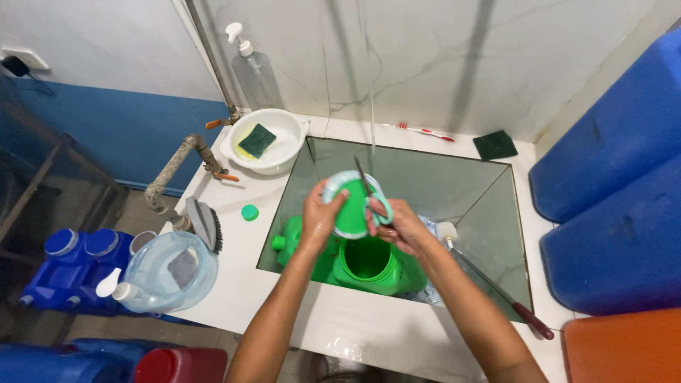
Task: The person cleans a green plastic container by cutting off its lid with scissors, scrubbing the exterior and interior with a sponge, rinsing it with water, and replacing the lid. The person then repeats the same process on a blue plastic container.
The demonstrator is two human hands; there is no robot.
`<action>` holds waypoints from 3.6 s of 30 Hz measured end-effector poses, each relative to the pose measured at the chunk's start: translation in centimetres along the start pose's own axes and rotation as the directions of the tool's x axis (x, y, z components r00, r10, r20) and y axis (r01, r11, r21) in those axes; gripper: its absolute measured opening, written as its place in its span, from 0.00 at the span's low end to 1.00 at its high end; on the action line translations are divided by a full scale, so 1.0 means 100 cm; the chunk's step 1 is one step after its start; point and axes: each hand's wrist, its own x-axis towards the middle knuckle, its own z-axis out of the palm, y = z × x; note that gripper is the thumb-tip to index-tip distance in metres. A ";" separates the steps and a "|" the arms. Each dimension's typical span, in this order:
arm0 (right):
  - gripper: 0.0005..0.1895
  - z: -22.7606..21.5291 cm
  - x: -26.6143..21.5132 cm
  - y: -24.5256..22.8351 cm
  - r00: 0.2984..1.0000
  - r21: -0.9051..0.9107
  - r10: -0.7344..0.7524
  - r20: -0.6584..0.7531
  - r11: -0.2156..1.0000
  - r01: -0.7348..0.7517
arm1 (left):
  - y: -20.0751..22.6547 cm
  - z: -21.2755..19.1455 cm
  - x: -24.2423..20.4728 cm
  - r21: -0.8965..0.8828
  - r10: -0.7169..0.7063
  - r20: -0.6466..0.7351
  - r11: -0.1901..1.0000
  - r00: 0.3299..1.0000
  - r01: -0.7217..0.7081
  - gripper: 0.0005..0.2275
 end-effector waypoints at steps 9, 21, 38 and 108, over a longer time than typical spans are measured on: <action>0.26 -0.005 0.008 0.001 0.987 0.225 0.086 0.136 0.967 -0.116 | 0.018 0.000 0.024 0.025 0.033 -0.019 0.999 0.999 -0.032 0.14; 0.21 0.018 0.041 0.004 0.980 0.107 -0.027 -0.199 0.993 0.049 | 0.023 0.008 0.041 0.212 0.179 -0.077 0.964 0.981 -0.159 0.14; 0.14 -0.051 0.095 -0.030 0.700 -0.795 -0.712 0.054 0.393 0.461 | -0.023 -0.007 0.053 0.200 0.114 -0.012 0.974 0.993 -0.109 0.14; 0.19 -0.039 0.405 0.052 0.972 -0.644 -0.109 -0.210 0.763 -0.053 | -0.225 -0.117 0.180 -0.588 -0.635 0.213 0.524 0.743 0.616 0.12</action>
